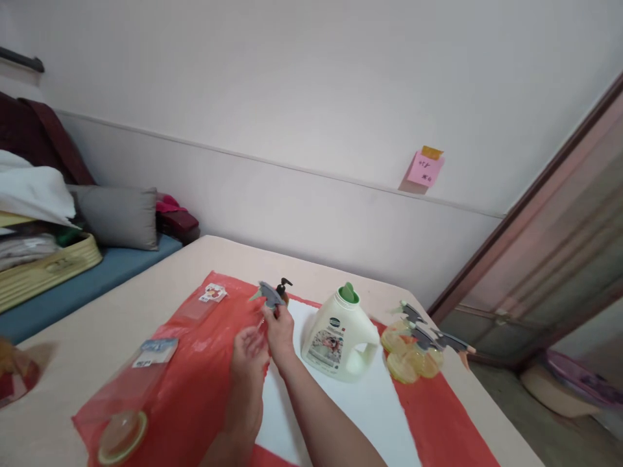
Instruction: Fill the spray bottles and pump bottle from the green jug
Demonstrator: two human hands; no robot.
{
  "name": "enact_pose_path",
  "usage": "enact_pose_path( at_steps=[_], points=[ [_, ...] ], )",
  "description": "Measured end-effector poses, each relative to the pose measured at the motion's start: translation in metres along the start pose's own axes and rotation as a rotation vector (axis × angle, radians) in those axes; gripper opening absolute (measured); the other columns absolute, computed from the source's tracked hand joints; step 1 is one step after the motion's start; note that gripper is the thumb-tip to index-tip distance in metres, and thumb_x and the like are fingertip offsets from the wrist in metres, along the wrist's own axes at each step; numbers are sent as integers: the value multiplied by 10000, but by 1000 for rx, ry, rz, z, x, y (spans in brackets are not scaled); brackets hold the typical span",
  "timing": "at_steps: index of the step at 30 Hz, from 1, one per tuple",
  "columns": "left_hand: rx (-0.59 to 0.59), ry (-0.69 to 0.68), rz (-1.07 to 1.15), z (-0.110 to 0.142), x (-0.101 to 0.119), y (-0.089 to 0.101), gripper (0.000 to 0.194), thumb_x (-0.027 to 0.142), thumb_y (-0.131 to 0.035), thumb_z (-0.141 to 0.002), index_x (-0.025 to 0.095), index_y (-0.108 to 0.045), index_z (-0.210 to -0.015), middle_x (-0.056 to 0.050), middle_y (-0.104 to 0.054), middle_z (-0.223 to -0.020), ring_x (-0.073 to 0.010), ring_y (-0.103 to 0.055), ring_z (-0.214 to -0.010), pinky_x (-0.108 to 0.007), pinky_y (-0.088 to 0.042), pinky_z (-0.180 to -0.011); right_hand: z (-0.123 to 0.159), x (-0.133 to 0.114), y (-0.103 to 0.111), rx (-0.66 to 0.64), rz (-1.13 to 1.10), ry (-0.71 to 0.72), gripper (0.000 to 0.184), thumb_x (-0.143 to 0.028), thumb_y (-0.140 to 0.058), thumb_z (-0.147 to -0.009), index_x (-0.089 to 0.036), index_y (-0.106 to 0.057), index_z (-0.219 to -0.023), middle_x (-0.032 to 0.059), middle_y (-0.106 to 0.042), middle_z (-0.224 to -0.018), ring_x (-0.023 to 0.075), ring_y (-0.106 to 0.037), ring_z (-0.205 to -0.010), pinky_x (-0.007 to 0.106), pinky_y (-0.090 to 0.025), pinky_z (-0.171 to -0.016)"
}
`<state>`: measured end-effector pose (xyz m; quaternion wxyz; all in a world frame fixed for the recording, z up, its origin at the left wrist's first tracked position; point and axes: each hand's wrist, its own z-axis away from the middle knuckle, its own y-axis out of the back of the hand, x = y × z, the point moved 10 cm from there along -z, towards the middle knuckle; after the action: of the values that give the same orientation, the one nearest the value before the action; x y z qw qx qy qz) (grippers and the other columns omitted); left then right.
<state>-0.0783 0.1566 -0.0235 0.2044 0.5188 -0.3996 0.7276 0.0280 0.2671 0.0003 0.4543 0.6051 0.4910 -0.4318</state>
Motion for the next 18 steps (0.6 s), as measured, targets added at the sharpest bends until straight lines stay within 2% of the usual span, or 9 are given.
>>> enact_pose_path(
  at_steps=[2,4,6,9,11,13,15,17,18],
  points=[
    [-77,-124,-122,13,16,-11,545,29,-575,-622,185,-545,-1143,-162,-601,-1255,-330,-589,-1229,-502,-450,-1058,17,-21,31,20,-17,35,321,-489,-700,-737,-212,-717,-898,28,-715,-808,231,-625,-791,369,-490,-776],
    [-171,-321,-347,36,34,-29,665,18,-592,-614,179,-543,-1258,-180,-538,-1398,-362,-485,-1343,-540,-349,-1136,40,-41,72,76,-28,57,363,-499,-738,-727,-209,-720,-944,45,-733,-883,238,-634,-848,376,-491,-824],
    [-264,-488,-553,62,42,-48,705,60,-654,-644,173,-532,-1329,-190,-497,-1470,-399,-411,-1395,-585,-262,-1170,65,-53,109,122,-83,40,337,-509,-742,-752,-209,-725,-904,53,-734,-852,240,-640,-827,383,-504,-813],
    [-346,-550,-655,86,33,-66,465,196,-704,-737,173,-644,-1197,-203,-634,-1287,-417,-512,-1281,-580,-315,-1128,96,-57,139,86,-216,-13,319,-482,-790,-733,-224,-747,-915,69,-756,-905,259,-666,-862,400,-521,-843],
    [-373,-536,-686,92,22,-72,318,234,-692,-755,186,-702,-1070,-198,-692,-1106,-411,-591,-1145,-561,-395,-1059,108,-57,149,46,-268,-6,341,-462,-800,-731,-239,-760,-987,79,-764,-1014,279,-673,-957,423,-508,-921],
    [-399,-479,-698,93,11,-75,350,234,-721,-699,195,-713,-1047,-186,-701,-1056,-412,-614,-1093,-555,-433,-1021,111,-57,159,19,-282,27,328,-452,-791,-747,-248,-768,-1003,76,-762,-1058,289,-665,-1030,440,-478,-992],
    [-481,-338,-658,93,-4,-79,506,224,-774,-602,203,-696,-1101,-159,-707,-1086,-413,-624,-1097,-543,-467,-997,109,-54,166,-37,-314,35,303,-459,-789,-749,-245,-775,-964,66,-765,-1024,286,-666,-1028,443,-466,-1011],
    [-637,-148,-563,102,-22,-88,607,212,-820,-529,214,-686,-1120,-116,-724,-1060,-402,-648,-1064,-527,-517,-938,107,-48,166,-165,-429,-25,345,-496,-801,-723,-226,-775,-936,61,-765,-944,274,-683,-948,442,-485,-977],
    [-701,-72,-506,108,-28,-93,598,208,-838,-517,218,-694,-1098,-95,-733,-1006,-393,-665,-1025,-520,-540,-895,108,-45,163,-250,-519,-78,389,-525,-815,-694,-211,-775,-921,62,-762,-889,267,-692,-890,442,-498,-951]
  ],
)
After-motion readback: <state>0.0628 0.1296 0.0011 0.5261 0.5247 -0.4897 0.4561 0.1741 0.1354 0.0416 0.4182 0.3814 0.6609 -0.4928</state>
